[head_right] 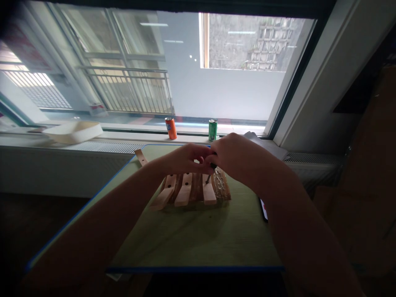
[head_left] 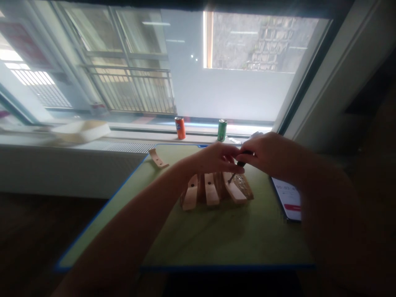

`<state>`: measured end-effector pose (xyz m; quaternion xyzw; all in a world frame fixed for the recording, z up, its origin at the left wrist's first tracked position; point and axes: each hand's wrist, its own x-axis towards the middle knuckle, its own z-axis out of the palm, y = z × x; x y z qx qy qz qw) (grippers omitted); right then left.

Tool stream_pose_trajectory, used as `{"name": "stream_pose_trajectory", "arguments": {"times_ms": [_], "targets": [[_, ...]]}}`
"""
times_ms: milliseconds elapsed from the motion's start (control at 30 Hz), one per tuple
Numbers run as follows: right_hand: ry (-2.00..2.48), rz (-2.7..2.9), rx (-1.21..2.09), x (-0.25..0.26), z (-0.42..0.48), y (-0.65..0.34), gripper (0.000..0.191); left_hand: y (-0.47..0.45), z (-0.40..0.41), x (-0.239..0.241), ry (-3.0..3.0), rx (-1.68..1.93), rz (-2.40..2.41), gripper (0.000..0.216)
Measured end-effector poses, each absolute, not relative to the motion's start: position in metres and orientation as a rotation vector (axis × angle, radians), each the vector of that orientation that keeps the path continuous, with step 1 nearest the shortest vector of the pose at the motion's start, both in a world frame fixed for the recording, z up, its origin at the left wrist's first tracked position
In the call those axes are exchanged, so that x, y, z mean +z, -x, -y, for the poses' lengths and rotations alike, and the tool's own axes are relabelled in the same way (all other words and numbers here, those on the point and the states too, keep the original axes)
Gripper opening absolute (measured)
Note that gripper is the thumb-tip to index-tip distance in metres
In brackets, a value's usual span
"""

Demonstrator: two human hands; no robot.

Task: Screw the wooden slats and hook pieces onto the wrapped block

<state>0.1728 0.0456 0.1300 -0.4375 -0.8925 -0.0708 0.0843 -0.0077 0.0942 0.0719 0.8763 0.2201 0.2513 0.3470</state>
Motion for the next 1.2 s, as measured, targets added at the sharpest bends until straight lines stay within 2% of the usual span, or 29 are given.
{"name": "stream_pose_trajectory", "arguments": {"times_ms": [200, 400, 733, 933, 1200], "targets": [[1.279, 2.662, -0.229, 0.13, -0.044, -0.167, 0.043, 0.006, -0.094, 0.07, -2.247, 0.705, -0.517, 0.021], [1.211, 2.663, -0.082, 0.129, -0.049, -0.175, 0.032, 0.011, -0.102, 0.067, -2.287, 0.749, -0.529, 0.019], [1.178, 2.694, -0.105, 0.135, -0.042, -0.174, 0.028, 0.014, -0.094, 0.076, -2.283, 0.71, -0.562, 0.02], [1.206, 2.699, -0.098, 0.136, -0.043, -0.176, 0.03, 0.014, -0.096, 0.075, -2.262, 0.75, -0.682, 0.035], [1.187, 2.711, -0.024, 0.139, -0.043, -0.18, 0.028, 0.012, -0.093, 0.077, -2.31, 0.781, -0.644, 0.02]]}}
